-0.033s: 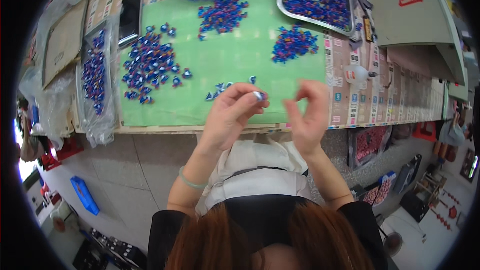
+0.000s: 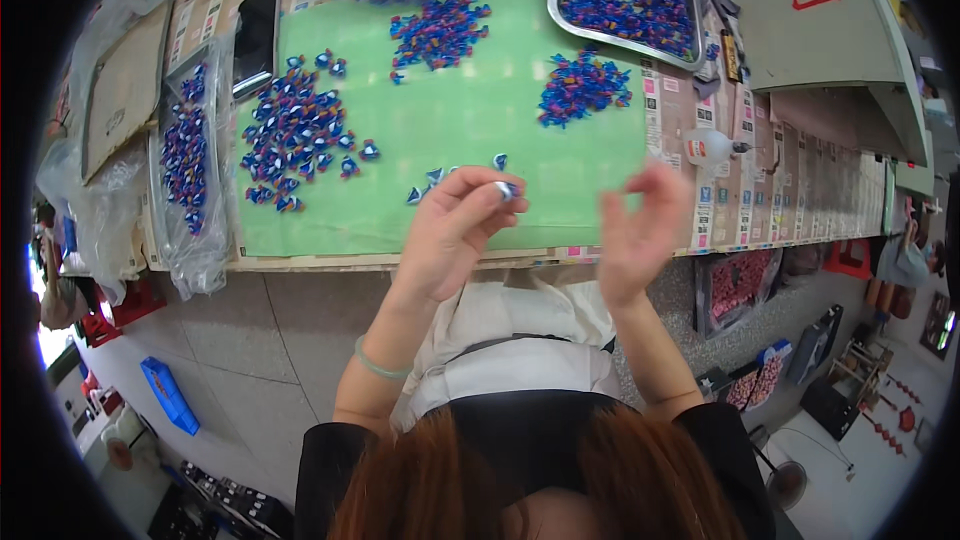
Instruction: Assembling small plastic toy components by applying glue from a squeeze bottle.
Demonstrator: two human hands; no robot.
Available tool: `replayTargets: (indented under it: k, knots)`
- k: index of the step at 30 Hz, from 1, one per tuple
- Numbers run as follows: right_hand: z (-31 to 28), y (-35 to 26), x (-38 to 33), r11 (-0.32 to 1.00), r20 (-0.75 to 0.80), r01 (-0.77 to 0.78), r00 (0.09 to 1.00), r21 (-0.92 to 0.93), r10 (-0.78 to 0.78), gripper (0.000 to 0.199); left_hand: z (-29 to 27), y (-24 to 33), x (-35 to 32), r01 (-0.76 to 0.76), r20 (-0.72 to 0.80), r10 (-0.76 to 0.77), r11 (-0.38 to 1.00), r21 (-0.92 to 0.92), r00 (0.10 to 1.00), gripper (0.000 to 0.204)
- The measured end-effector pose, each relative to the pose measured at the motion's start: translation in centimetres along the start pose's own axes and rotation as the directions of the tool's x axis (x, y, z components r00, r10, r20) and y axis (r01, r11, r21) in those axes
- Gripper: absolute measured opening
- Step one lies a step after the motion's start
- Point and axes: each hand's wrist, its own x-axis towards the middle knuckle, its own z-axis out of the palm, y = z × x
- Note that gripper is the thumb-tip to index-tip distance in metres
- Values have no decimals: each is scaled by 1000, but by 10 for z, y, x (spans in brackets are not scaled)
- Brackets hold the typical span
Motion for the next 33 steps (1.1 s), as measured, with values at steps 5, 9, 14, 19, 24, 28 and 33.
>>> replayTargets:
  k: [5, 9, 14, 19, 24, 28, 33]
  knots:
    - [-49, 52, 32, 917, -526, -230, 850, -328, 25, 39, -17, -1, 5, -34, 12, 37, 988, -149, 999, 12]
    - [-87, 99, 37, 886, -254, -460, 852, 50, 457, 29, -12, -1, 6, 37, 43, -27, 968, -249, 999, 16]
    - [-68, 58, 33, 813, -183, -380, 849, 442, 496, 26, -8, 1, 3, 33, -28, -40, 975, -222, 999, 18]
    - [-40, 2, 20, 665, 280, -607, 793, 436, 541, 30, -14, -1, 6, 21, -32, -27, 981, -192, 999, 19]
    - [-18, -33, 20, 687, 259, -527, 848, 501, 462, 32, -17, -1, 5, 37, -58, -50, 978, -207, 997, 18]
    - [-18, -38, 18, 889, 241, -310, 941, 337, 237, 34, -19, 0, 4, 50, -75, -68, 974, -219, 995, 19]
    - [-12, -47, 17, 945, 281, -285, 931, 159, 233, 30, -21, -1, 4, 52, -66, -69, 971, -233, 995, 19]
